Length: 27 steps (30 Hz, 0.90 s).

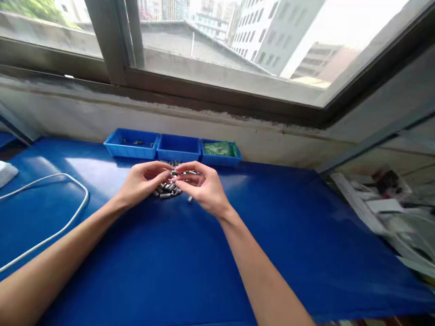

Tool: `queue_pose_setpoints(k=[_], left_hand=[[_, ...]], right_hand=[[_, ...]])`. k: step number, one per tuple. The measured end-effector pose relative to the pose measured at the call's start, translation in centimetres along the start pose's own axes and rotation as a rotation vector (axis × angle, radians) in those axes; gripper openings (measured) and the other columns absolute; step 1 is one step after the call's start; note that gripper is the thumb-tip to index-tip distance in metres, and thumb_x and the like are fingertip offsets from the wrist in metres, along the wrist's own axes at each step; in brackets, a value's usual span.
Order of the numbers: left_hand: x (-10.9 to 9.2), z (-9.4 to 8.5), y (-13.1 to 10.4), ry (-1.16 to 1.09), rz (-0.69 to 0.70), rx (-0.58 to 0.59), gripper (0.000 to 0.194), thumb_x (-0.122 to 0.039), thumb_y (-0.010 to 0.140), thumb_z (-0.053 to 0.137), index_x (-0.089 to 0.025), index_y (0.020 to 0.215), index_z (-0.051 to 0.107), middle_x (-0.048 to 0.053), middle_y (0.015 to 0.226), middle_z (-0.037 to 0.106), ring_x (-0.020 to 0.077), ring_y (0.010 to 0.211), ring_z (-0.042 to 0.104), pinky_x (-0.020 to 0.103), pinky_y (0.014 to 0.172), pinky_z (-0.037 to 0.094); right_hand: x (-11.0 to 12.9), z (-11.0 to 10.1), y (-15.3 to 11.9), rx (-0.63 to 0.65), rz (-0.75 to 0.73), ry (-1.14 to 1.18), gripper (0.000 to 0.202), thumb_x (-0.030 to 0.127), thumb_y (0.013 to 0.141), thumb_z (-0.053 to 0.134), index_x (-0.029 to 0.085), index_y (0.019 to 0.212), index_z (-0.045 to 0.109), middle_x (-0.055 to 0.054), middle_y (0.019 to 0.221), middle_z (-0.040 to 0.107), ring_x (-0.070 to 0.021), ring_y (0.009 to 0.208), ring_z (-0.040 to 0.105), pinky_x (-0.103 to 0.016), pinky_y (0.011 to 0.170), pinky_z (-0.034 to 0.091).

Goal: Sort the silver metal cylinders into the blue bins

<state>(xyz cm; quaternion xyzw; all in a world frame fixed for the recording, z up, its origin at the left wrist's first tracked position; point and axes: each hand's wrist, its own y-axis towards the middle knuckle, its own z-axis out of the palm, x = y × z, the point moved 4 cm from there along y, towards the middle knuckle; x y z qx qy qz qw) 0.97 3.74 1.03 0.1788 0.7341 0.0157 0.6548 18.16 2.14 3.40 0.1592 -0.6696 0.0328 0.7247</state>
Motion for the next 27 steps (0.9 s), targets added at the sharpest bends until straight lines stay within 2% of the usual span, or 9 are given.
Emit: queue_pose_setpoints(k=[6, 9, 12, 17, 21, 24, 27], left_hand=[[-0.4, 0.5, 0.0, -0.153, -0.075, 0.113, 0.031, -0.038, 0.084, 0.072, -0.014, 0.104, 0.072, 0.009, 0.1, 0.077, 0.0229, 0.094, 0.073, 0.029, 0.083, 0.057], [-0.3, 0.8, 0.0, -0.238, -0.079, 0.136, 0.035, -0.039, 0.081, 0.075, -0.014, 0.105, 0.072, 0.011, 0.11, 0.075, 0.0249, 0.101, 0.072, 0.033, 0.091, 0.056], [0.1, 0.8, 0.1, -0.305, -0.09, 0.107, 0.034, -0.039, 0.077, 0.079, -0.015, 0.099, 0.072, 0.011, 0.109, 0.076, 0.0248, 0.099, 0.072, 0.034, 0.09, 0.056], [0.5, 0.6, 0.3, -0.396, -0.111, 0.075, 0.032, -0.037, 0.072, 0.084, -0.014, 0.091, 0.07, 0.01, 0.097, 0.077, 0.0226, 0.09, 0.074, 0.034, 0.088, 0.056], [0.3, 0.3, 0.3, -0.385, -0.122, 0.066, 0.032, -0.037, 0.071, 0.084, -0.014, 0.089, 0.072, 0.009, 0.095, 0.077, 0.0215, 0.088, 0.073, 0.032, 0.085, 0.056], [0.6, -0.1, 0.4, -0.366, -0.158, 0.03, 0.035, -0.037, 0.071, 0.085, -0.014, 0.096, 0.075, 0.01, 0.097, 0.077, 0.0208, 0.089, 0.072, 0.03, 0.084, 0.055], [1.5, -1.0, 0.7, -0.438, -0.229, -0.078, 0.038, -0.034, 0.07, 0.086, -0.014, 0.101, 0.076, 0.011, 0.095, 0.077, 0.0181, 0.087, 0.071, 0.027, 0.084, 0.054]], right_hand=[[-1.8, -0.9, 0.5, -0.226, 0.079, 0.218, 0.032, 0.02, 0.065, 0.087, 0.022, 0.092, 0.07, 0.0, 0.1, 0.069, -0.0155, 0.087, 0.072, -0.027, 0.081, 0.059], [-2.0, -0.5, 0.4, -0.258, 0.09, 0.294, 0.03, 0.02, 0.065, 0.087, 0.022, 0.089, 0.069, 0.001, 0.1, 0.069, -0.0141, 0.088, 0.071, -0.027, 0.084, 0.059], [-2.0, 0.1, 0.4, -0.27, 0.076, 0.317, 0.029, 0.021, 0.065, 0.086, 0.022, 0.088, 0.069, 0.001, 0.097, 0.069, -0.0146, 0.088, 0.071, -0.028, 0.086, 0.059], [-2.2, 1.0, 0.2, -0.262, 0.048, 0.296, 0.028, 0.021, 0.067, 0.085, 0.022, 0.089, 0.069, 0.0, 0.093, 0.072, -0.0152, 0.087, 0.071, -0.027, 0.081, 0.059], [-2.2, 1.1, 0.3, -0.264, 0.04, 0.264, 0.028, 0.021, 0.067, 0.085, 0.021, 0.09, 0.068, -0.001, 0.1, 0.072, -0.0168, 0.094, 0.071, -0.025, 0.077, 0.059], [-1.9, 0.3, 0.4, -0.3, 0.01, 0.128, 0.026, 0.025, 0.069, 0.083, 0.02, 0.09, 0.068, -0.003, 0.1, 0.071, -0.0169, 0.089, 0.07, -0.027, 0.072, 0.06], [-1.6, -0.6, 0.5, -0.321, -0.037, -0.077, 0.022, 0.028, 0.072, 0.081, 0.018, 0.088, 0.069, -0.004, 0.092, 0.071, -0.0159, 0.078, 0.067, -0.027, 0.065, 0.059]])
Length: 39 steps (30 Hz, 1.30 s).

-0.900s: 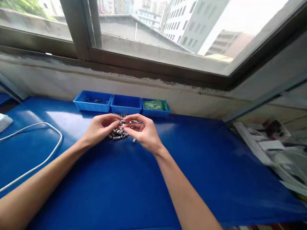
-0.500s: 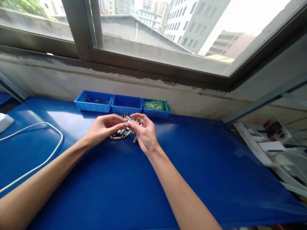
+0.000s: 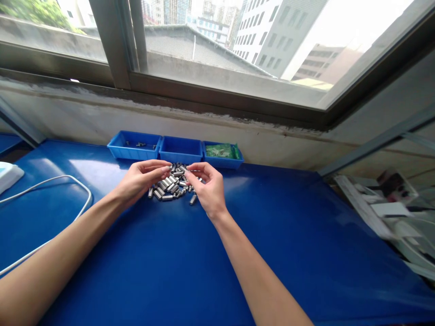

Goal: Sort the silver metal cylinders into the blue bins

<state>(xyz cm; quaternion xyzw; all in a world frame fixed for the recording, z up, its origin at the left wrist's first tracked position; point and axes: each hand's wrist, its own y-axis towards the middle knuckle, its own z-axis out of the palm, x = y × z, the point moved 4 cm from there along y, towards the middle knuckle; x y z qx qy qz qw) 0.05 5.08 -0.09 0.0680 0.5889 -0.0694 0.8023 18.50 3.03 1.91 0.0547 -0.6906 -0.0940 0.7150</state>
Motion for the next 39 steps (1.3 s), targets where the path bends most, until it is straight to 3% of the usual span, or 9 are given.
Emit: queue_pose_setpoints(k=[7, 12, 18, 22, 26, 39], left_hand=[[-0.7, -3.5, 1.6, -0.387, 0.062, -0.36, 0.02, -0.01, 0.072, 0.082, -0.008, 0.09, 0.076, 0.01, 0.09, 0.075, 0.0138, 0.087, 0.073, 0.02, 0.086, 0.056], [-1.3, -5.0, 2.0, -0.509, 0.114, -0.498, 0.015, 0.001, 0.08, 0.068, -0.006, 0.093, 0.072, 0.014, 0.096, 0.075, 0.0168, 0.096, 0.073, 0.022, 0.091, 0.057], [-1.8, -4.4, 1.8, -0.412, 0.158, -0.427, 0.028, -0.005, 0.079, 0.071, -0.009, 0.106, 0.07, 0.014, 0.104, 0.075, 0.0203, 0.103, 0.072, 0.03, 0.099, 0.054], [-1.4, -3.4, 1.5, -0.188, 0.126, -0.33, 0.032, -0.024, 0.076, 0.078, -0.012, 0.106, 0.073, 0.011, 0.094, 0.076, 0.0187, 0.091, 0.073, 0.03, 0.089, 0.056], [-1.1, -2.5, 0.9, -0.044, 0.11, -0.261, 0.035, -0.036, 0.074, 0.078, -0.013, 0.1, 0.075, 0.009, 0.086, 0.076, 0.017, 0.079, 0.071, 0.028, 0.08, 0.054], [-0.4, -1.5, 0.5, 0.036, 0.108, -0.19, 0.032, -0.036, 0.076, 0.074, -0.013, 0.098, 0.074, 0.007, 0.081, 0.073, 0.0156, 0.072, 0.067, 0.027, 0.074, 0.051]], right_hand=[[-0.1, -0.6, 0.2, 0.078, -0.044, -0.225, 0.016, 0.03, 0.08, 0.074, 0.017, 0.088, 0.069, -0.005, 0.087, 0.07, -0.0174, 0.078, 0.066, -0.027, 0.065, 0.055], [0.3, -0.8, 0.2, 0.092, -0.085, -0.361, 0.015, 0.031, 0.082, 0.07, 0.017, 0.088, 0.069, -0.005, 0.088, 0.072, -0.0186, 0.08, 0.068, -0.027, 0.067, 0.054], [1.2, -1.2, 0.3, 0.137, -0.177, -0.576, 0.009, 0.027, 0.085, 0.065, 0.019, 0.087, 0.069, -0.003, 0.086, 0.073, -0.0173, 0.077, 0.068, -0.027, 0.068, 0.052], [1.7, -0.6, -0.2, 0.347, -0.284, -0.752, 0.01, 0.016, 0.083, 0.062, 0.02, 0.09, 0.069, -0.002, 0.083, 0.071, -0.0154, 0.07, 0.064, -0.028, 0.065, 0.049], [1.7, 0.3, -1.1, 0.535, -0.396, -0.834, 0.024, 0.007, 0.079, 0.06, 0.021, 0.096, 0.069, -0.004, 0.096, 0.071, -0.0183, 0.085, 0.065, -0.031, 0.079, 0.05], [0.8, 0.8, -1.5, 0.592, -0.413, -0.943, 0.024, 0.006, 0.083, 0.058, 0.02, 0.099, 0.069, -0.004, 0.098, 0.071, -0.0164, 0.081, 0.065, -0.027, 0.076, 0.049]])
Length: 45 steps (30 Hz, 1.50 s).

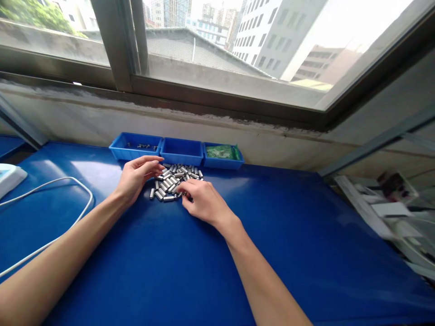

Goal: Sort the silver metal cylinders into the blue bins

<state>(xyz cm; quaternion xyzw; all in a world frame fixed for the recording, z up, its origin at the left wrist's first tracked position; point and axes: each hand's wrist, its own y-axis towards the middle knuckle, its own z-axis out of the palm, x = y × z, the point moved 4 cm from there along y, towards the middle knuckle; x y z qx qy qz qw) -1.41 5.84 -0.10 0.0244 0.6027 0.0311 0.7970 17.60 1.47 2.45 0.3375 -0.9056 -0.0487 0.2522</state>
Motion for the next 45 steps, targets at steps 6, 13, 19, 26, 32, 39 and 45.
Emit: queue_pose_setpoints(k=[6, 13, 19, 26, 32, 39, 45], left_hand=[[0.05, 0.08, -0.14, 0.017, 0.006, -0.003, 0.031, -0.036, 0.076, 0.074, -0.013, 0.097, 0.075, 0.007, 0.081, 0.073, 0.0158, 0.072, 0.066, 0.027, 0.072, 0.05], [-0.17, 0.25, -0.25, 0.019, 0.002, -0.006, 0.032, -0.037, 0.074, 0.075, -0.014, 0.096, 0.075, 0.007, 0.08, 0.073, 0.0164, 0.071, 0.066, 0.028, 0.073, 0.05], [-0.16, 0.32, -0.31, 0.023, 0.007, 0.004, 0.031, -0.036, 0.075, 0.074, -0.013, 0.096, 0.075, 0.007, 0.08, 0.073, 0.0161, 0.071, 0.065, 0.028, 0.072, 0.05], [-0.16, 0.33, -0.35, 0.03, 0.004, 0.004, 0.03, -0.036, 0.075, 0.074, -0.014, 0.095, 0.075, 0.007, 0.081, 0.073, 0.0163, 0.072, 0.065, 0.028, 0.072, 0.05], [-0.32, 0.44, -0.49, 0.033, 0.001, 0.0, 0.03, -0.036, 0.074, 0.074, -0.014, 0.094, 0.075, 0.007, 0.08, 0.073, 0.0163, 0.071, 0.065, 0.028, 0.073, 0.05], [-0.29, 0.4, -0.46, 0.034, 0.009, 0.007, 0.028, -0.034, 0.076, 0.072, -0.013, 0.095, 0.075, 0.007, 0.08, 0.073, 0.0159, 0.071, 0.065, 0.027, 0.072, 0.05], [-0.29, 0.4, -0.52, 0.031, 0.01, 0.009, 0.027, -0.035, 0.077, 0.072, -0.014, 0.094, 0.075, 0.006, 0.08, 0.073, 0.0157, 0.071, 0.065, 0.027, 0.071, 0.05]], right_hand=[[0.26, -0.16, -0.08, 0.009, -0.031, -0.034, 0.026, 0.005, 0.081, 0.058, 0.02, 0.099, 0.07, -0.006, 0.1, 0.072, -0.0184, 0.086, 0.066, -0.028, 0.079, 0.049], [0.02, -0.02, -0.13, 0.023, -0.02, -0.071, 0.024, 0.006, 0.083, 0.058, 0.02, 0.099, 0.07, -0.006, 0.097, 0.07, -0.0183, 0.085, 0.065, -0.027, 0.077, 0.047], [-0.05, 0.11, -0.17, 0.014, 0.001, -0.081, 0.02, 0.008, 0.083, 0.061, 0.02, 0.098, 0.068, -0.005, 0.094, 0.068, -0.0179, 0.083, 0.064, -0.027, 0.076, 0.047], [0.09, -0.04, -0.19, 0.014, 0.0, -0.116, 0.025, 0.007, 0.082, 0.06, 0.022, 0.101, 0.067, -0.005, 0.096, 0.068, -0.0179, 0.084, 0.064, -0.027, 0.076, 0.046], [0.17, -0.08, -0.21, 0.007, 0.006, -0.128, 0.026, 0.008, 0.083, 0.059, 0.022, 0.103, 0.067, -0.005, 0.096, 0.068, -0.0183, 0.085, 0.064, -0.027, 0.078, 0.046], [0.05, -0.04, -0.12, 0.001, 0.038, -0.101, 0.029, 0.005, 0.081, 0.057, 0.021, 0.102, 0.068, -0.005, 0.094, 0.067, -0.0177, 0.082, 0.064, -0.027, 0.076, 0.046], [-0.07, -0.32, -0.16, -0.017, 0.047, -0.052, 0.03, 0.004, 0.08, 0.056, 0.02, 0.102, 0.068, -0.005, 0.096, 0.067, -0.0177, 0.083, 0.063, -0.028, 0.078, 0.047]])
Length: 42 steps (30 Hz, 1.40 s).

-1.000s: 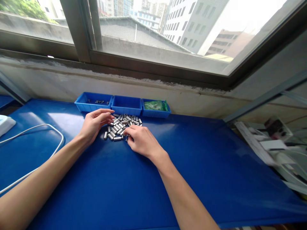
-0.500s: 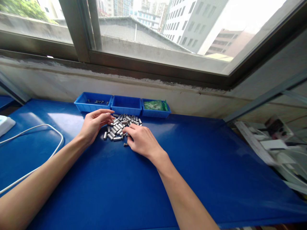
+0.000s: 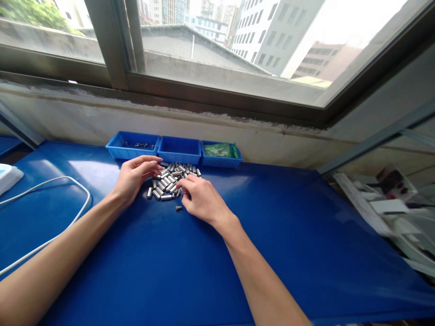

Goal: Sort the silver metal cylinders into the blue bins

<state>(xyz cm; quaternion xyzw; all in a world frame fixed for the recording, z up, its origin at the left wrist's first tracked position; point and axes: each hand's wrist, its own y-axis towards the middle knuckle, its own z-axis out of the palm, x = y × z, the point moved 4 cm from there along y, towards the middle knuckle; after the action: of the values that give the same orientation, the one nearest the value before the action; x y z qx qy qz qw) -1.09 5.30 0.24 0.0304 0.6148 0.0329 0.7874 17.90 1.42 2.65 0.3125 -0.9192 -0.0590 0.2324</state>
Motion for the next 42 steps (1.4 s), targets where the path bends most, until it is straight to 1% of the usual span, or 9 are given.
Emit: queue_pose_setpoints(k=[6, 13, 18, 21, 26, 31, 35, 39, 42], left_hand=[[-0.1, 0.0, 0.0, -0.003, -0.005, -0.007, 0.027, -0.034, 0.076, 0.072, -0.013, 0.093, 0.075, 0.006, 0.078, 0.073, 0.0158, 0.07, 0.065, 0.028, 0.071, 0.05], [0.1, 0.0, 0.1, -0.008, 0.005, 0.002, 0.026, -0.032, 0.078, 0.071, -0.012, 0.095, 0.074, 0.006, 0.078, 0.073, 0.0153, 0.07, 0.065, 0.027, 0.071, 0.051], [0.1, -0.1, 0.1, -0.006, 0.005, 0.002, 0.025, -0.031, 0.078, 0.071, -0.012, 0.094, 0.074, 0.007, 0.078, 0.073, 0.0153, 0.07, 0.065, 0.027, 0.071, 0.051], [0.1, 0.0, 0.1, -0.002, 0.004, 0.002, 0.025, -0.031, 0.078, 0.071, -0.012, 0.094, 0.075, 0.007, 0.078, 0.073, 0.0153, 0.07, 0.065, 0.027, 0.071, 0.051], [0.1, 0.0, 0.1, 0.0, 0.004, 0.001, 0.025, -0.032, 0.078, 0.071, -0.013, 0.094, 0.075, 0.007, 0.079, 0.073, 0.0152, 0.071, 0.065, 0.027, 0.071, 0.051], [0.1, -0.1, 0.1, 0.008, 0.002, 0.004, 0.026, -0.032, 0.079, 0.071, -0.013, 0.095, 0.075, 0.007, 0.079, 0.073, 0.0154, 0.071, 0.065, 0.027, 0.071, 0.051], [-0.1, 0.1, 0.0, 0.049, 0.025, 0.021, 0.025, -0.033, 0.081, 0.069, -0.013, 0.096, 0.074, 0.007, 0.08, 0.073, 0.0162, 0.073, 0.066, 0.028, 0.073, 0.051], [-0.7, 0.8, -0.5, 0.138, 0.082, 0.095, 0.024, -0.033, 0.084, 0.067, -0.014, 0.097, 0.074, 0.006, 0.08, 0.074, 0.0165, 0.074, 0.067, 0.028, 0.074, 0.052], [-1.2, 1.6, -1.0, 0.193, 0.092, 0.174, 0.026, -0.034, 0.085, 0.068, -0.015, 0.101, 0.073, 0.006, 0.083, 0.075, 0.0175, 0.078, 0.069, 0.027, 0.075, 0.052]], right_hand=[[-0.1, 0.3, 0.0, 0.032, 0.029, 0.015, 0.029, 0.005, 0.081, 0.058, 0.02, 0.102, 0.069, -0.006, 0.102, 0.067, -0.0168, 0.083, 0.063, -0.028, 0.078, 0.048], [-0.3, 0.4, 0.1, 0.022, 0.052, 0.0, 0.019, 0.004, 0.08, 0.058, 0.018, 0.088, 0.067, -0.005, 0.093, 0.067, -0.0167, 0.08, 0.062, -0.027, 0.073, 0.047], [-0.2, -0.1, 0.0, -0.048, 0.053, 0.006, 0.027, 0.005, 0.082, 0.057, 0.019, 0.103, 0.067, -0.008, 0.106, 0.066, -0.0191, 0.088, 0.064, -0.03, 0.081, 0.05], [-0.2, 0.0, 0.0, -0.035, 0.033, -0.006, 0.027, 0.009, 0.085, 0.059, 0.019, 0.109, 0.068, -0.009, 0.109, 0.066, -0.0217, 0.097, 0.064, -0.033, 0.088, 0.05], [-0.3, 0.2, 0.2, -0.009, 0.019, -0.027, 0.015, 0.014, 0.092, 0.056, 0.018, 0.098, 0.069, -0.008, 0.101, 0.068, -0.0216, 0.096, 0.063, -0.034, 0.087, 0.05], [-0.4, 0.2, 0.2, -0.022, -0.014, 0.035, 0.014, 0.009, 0.089, 0.059, 0.018, 0.093, 0.069, -0.007, 0.093, 0.07, -0.0206, 0.092, 0.063, -0.034, 0.084, 0.048], [-0.7, -0.3, 0.4, -0.131, 0.089, 0.245, 0.013, 0.015, 0.087, 0.065, 0.019, 0.096, 0.073, -0.006, 0.094, 0.072, -0.0176, 0.082, 0.063, -0.031, 0.076, 0.048], [-2.0, -0.8, 0.5, -0.31, 0.326, 0.793, 0.015, 0.031, 0.081, 0.076, 0.019, 0.091, 0.076, -0.004, 0.089, 0.074, -0.0148, 0.075, 0.063, -0.028, 0.07, 0.048], [-2.9, -0.6, 0.5, -0.404, 0.456, 1.171, 0.021, 0.034, 0.072, 0.084, 0.019, 0.086, 0.077, -0.001, 0.08, 0.072, -0.0102, 0.067, 0.058, -0.024, 0.066, 0.046]])
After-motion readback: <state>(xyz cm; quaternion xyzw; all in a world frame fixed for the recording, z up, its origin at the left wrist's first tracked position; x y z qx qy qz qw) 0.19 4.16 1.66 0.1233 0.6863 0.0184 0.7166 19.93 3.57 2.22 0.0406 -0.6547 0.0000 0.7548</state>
